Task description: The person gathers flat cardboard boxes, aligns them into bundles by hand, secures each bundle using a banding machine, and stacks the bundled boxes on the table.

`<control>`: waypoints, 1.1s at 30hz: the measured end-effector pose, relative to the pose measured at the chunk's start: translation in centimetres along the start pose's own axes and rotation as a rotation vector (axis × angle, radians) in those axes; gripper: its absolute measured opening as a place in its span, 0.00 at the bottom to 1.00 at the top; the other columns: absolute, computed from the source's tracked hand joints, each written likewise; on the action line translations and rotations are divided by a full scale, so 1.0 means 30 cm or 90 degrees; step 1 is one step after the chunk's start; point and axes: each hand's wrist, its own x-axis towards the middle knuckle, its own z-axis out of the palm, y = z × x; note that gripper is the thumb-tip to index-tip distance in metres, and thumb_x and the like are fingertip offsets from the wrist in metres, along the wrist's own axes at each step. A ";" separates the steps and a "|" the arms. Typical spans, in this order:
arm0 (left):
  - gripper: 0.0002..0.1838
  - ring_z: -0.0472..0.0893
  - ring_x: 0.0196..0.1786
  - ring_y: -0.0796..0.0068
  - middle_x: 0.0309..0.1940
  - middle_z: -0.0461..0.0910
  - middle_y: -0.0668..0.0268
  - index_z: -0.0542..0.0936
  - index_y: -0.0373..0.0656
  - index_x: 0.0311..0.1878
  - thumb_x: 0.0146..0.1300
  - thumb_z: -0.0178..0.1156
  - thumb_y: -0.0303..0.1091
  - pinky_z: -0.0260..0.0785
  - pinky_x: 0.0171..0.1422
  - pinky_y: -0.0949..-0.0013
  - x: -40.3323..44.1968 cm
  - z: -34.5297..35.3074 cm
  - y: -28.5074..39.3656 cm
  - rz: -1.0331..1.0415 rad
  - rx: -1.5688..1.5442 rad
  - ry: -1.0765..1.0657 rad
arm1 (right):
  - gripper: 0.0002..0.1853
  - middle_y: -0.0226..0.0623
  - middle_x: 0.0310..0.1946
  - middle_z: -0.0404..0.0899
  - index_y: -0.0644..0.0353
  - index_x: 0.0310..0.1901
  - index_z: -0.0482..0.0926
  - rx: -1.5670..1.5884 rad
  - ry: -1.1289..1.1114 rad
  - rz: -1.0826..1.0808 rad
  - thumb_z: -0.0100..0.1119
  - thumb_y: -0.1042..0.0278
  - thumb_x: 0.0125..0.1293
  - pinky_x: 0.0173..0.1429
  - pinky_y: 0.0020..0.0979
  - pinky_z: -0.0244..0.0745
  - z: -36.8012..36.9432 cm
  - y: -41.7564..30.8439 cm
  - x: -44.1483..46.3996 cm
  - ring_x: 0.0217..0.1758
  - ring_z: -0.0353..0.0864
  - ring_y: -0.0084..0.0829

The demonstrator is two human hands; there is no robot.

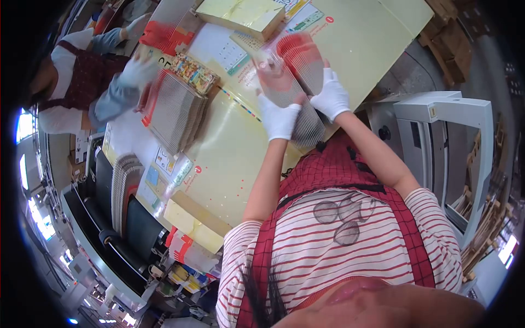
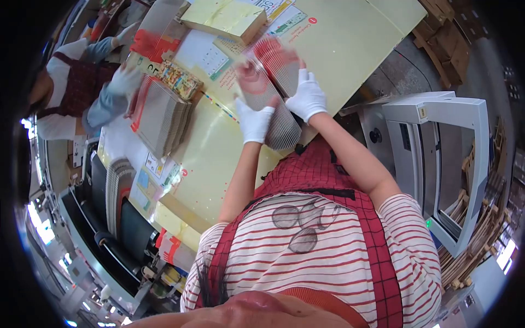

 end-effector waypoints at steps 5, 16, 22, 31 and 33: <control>0.71 0.72 0.67 0.42 0.68 0.65 0.37 0.51 0.30 0.76 0.36 0.81 0.61 0.69 0.69 0.54 0.002 -0.004 0.033 -0.025 0.116 -0.068 | 0.52 0.59 0.55 0.79 0.52 0.76 0.54 -0.061 -0.108 0.052 0.69 0.52 0.49 0.62 0.46 0.77 -0.070 -0.003 0.070 0.59 0.81 0.53; 0.43 0.81 0.54 0.41 0.55 0.77 0.42 0.67 0.37 0.60 0.44 0.76 0.47 0.75 0.58 0.51 0.037 -0.074 0.102 0.077 0.259 -0.117 | 0.38 0.51 0.42 0.86 0.49 0.62 0.72 -0.108 0.009 0.033 0.70 0.57 0.44 0.54 0.47 0.81 -0.335 0.161 0.035 0.48 0.86 0.55; 0.39 0.81 0.51 0.42 0.49 0.80 0.47 0.70 0.43 0.60 0.43 0.74 0.42 0.75 0.55 0.50 0.002 -0.208 0.025 0.177 0.380 -0.037 | 0.35 0.54 0.51 0.83 0.59 0.60 0.70 -0.195 -0.042 0.009 0.67 0.56 0.49 0.58 0.45 0.79 -0.144 0.242 0.054 0.53 0.85 0.52; 0.33 0.86 0.44 0.56 0.44 0.83 0.55 0.74 0.37 0.57 0.49 0.75 0.40 0.79 0.54 0.57 0.119 -0.337 -0.064 -0.045 -0.083 -0.182 | 0.26 0.38 0.47 0.85 0.65 0.56 0.79 0.665 -0.238 0.098 0.70 0.72 0.54 0.53 0.35 0.80 -0.174 0.387 0.080 0.47 0.85 0.33; 0.30 0.84 0.46 0.73 0.44 0.83 0.63 0.74 0.35 0.59 0.54 0.73 0.34 0.79 0.54 0.65 0.078 -0.333 -0.069 -0.109 -0.337 -0.241 | 0.27 0.38 0.49 0.85 0.66 0.57 0.79 0.805 -0.320 0.168 0.72 0.71 0.54 0.55 0.35 0.79 -0.068 0.397 0.030 0.49 0.85 0.34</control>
